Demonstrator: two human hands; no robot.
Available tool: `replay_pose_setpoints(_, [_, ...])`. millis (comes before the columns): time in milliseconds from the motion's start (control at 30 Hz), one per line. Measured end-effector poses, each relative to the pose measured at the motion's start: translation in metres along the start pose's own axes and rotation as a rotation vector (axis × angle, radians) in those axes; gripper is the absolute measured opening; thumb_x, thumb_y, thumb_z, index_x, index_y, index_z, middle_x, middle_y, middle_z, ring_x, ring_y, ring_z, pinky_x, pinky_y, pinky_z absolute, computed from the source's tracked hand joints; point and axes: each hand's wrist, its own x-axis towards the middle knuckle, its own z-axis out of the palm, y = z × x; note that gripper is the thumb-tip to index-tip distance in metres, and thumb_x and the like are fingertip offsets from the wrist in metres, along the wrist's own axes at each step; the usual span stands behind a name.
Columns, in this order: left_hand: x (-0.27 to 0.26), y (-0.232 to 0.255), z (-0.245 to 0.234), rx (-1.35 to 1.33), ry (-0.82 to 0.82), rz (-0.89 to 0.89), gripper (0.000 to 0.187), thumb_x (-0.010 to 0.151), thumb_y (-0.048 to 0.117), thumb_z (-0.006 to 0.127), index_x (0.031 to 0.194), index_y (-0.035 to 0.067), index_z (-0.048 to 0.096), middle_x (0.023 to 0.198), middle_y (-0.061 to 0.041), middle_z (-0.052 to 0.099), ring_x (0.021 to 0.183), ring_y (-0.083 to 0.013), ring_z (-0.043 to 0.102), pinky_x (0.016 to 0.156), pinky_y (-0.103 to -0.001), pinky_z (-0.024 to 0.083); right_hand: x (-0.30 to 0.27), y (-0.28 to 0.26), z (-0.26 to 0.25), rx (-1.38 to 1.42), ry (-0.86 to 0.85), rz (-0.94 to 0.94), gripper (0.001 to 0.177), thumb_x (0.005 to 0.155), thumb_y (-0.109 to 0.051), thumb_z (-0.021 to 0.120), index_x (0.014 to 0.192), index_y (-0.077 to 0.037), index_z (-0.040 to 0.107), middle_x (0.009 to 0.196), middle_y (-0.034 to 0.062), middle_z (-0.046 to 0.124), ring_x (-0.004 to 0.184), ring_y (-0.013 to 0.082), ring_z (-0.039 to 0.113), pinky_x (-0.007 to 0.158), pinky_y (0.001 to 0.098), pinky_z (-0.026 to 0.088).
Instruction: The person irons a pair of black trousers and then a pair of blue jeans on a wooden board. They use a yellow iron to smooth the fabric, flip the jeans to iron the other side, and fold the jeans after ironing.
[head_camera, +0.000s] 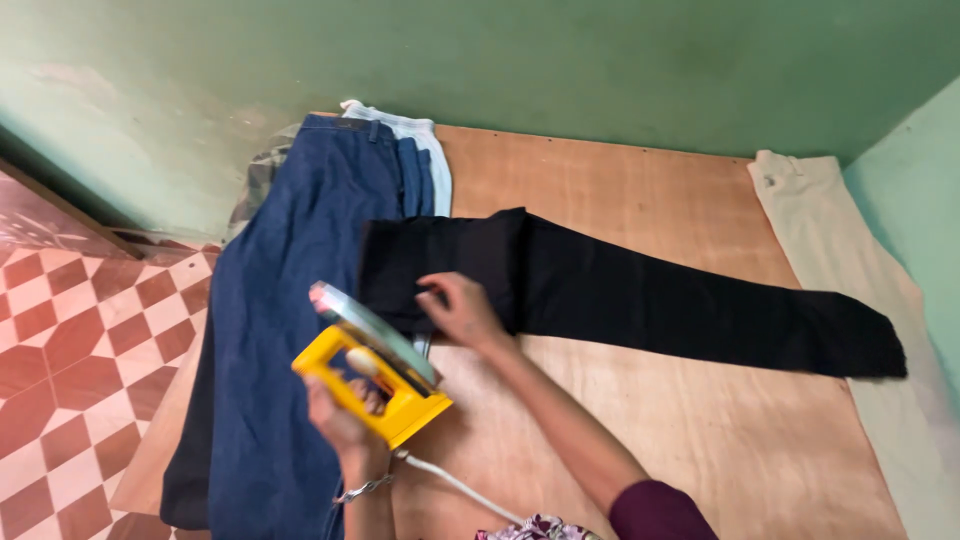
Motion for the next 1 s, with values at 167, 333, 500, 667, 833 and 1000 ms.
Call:
replay_pose_setpoints(167, [0.018, -0.002, -0.044, -0.220, 0.104, -0.054, 0.052, 0.107, 0.065, 0.033, 0.097, 0.016, 0.048, 0.062, 0.000, 0.041, 0.048, -0.0106, 0.037, 0.045, -0.023, 0.034, 0.017, -0.029, 0.078, -0.465, -0.221, -0.059, 0.081, 0.061, -0.048, 0.090, 0.133, -0.014, 0.071, 0.136, 0.0261, 0.057, 0.118, 0.0473, 0.054, 0.093, 0.0583, 0.043])
replay_pose_setpoints(333, [0.044, -0.026, -0.045, -0.085, 0.127, -0.082, 0.055, 0.107, 0.064, 0.030, 0.096, 0.014, 0.048, 0.061, -0.002, 0.042, 0.046, -0.0123, 0.037, 0.043, -0.026, 0.033, 0.033, 0.008, 0.069, -0.230, -0.063, 0.001, 0.020, 0.082, -0.013, 0.070, 0.102, -0.014, 0.074, 0.110, 0.0135, 0.073, 0.100, 0.0334, 0.070, 0.087, 0.0420, 0.056])
replay_pose_setpoints(500, [0.069, -0.039, -0.030, 0.184, 0.187, -0.062, 0.061, 0.108, 0.060, 0.027, 0.096, 0.006, 0.052, 0.060, -0.007, 0.047, 0.045, -0.0167, 0.043, 0.044, -0.031, 0.039, 0.035, 0.073, -0.027, 0.193, 0.239, 0.299, 0.039, 0.071, 0.009, 0.053, 0.105, -0.004, 0.068, 0.098, 0.0129, 0.071, 0.072, 0.0283, 0.064, 0.068, 0.0378, 0.052])
replay_pose_setpoints(667, [0.077, -0.037, -0.018, 0.396, 0.201, -0.057, 0.065, 0.109, 0.057, 0.025, 0.098, 0.000, 0.055, 0.061, -0.011, 0.052, 0.046, -0.0204, 0.051, 0.045, -0.036, 0.046, -0.036, 0.157, -0.178, 0.311, 0.845, 0.485, 0.044, 0.081, 0.008, 0.047, 0.120, 0.000, 0.067, 0.107, 0.0051, 0.070, 0.098, 0.0159, 0.063, 0.090, 0.0286, 0.050])
replay_pose_setpoints(833, [0.060, -0.028, -0.009, 0.480, 0.193, 0.222, 0.046, 0.109, 0.041, 0.035, 0.113, -0.001, 0.054, 0.082, -0.010, 0.067, 0.055, -0.0174, 0.065, 0.050, -0.034, 0.054, -0.156, 0.192, -0.243, 0.183, 1.051, 0.483, 0.044, 0.088, -0.005, 0.070, 0.128, -0.007, 0.051, 0.131, 0.0149, 0.056, 0.116, 0.0230, 0.060, 0.097, 0.0340, 0.052])
replay_pose_setpoints(1000, [0.031, -0.009, 0.017, 0.932, 0.361, 0.772, 0.037, 0.100, 0.012, 0.056, 0.132, -0.004, 0.049, 0.113, -0.020, 0.067, 0.098, -0.0309, 0.066, 0.085, -0.043, 0.051, -0.193, 0.151, -0.226, -0.511, 0.870, 0.425, 0.035, 0.091, -0.004, 0.072, 0.124, -0.004, 0.060, 0.132, 0.0182, 0.055, 0.124, 0.0366, 0.054, 0.106, 0.0447, 0.044])
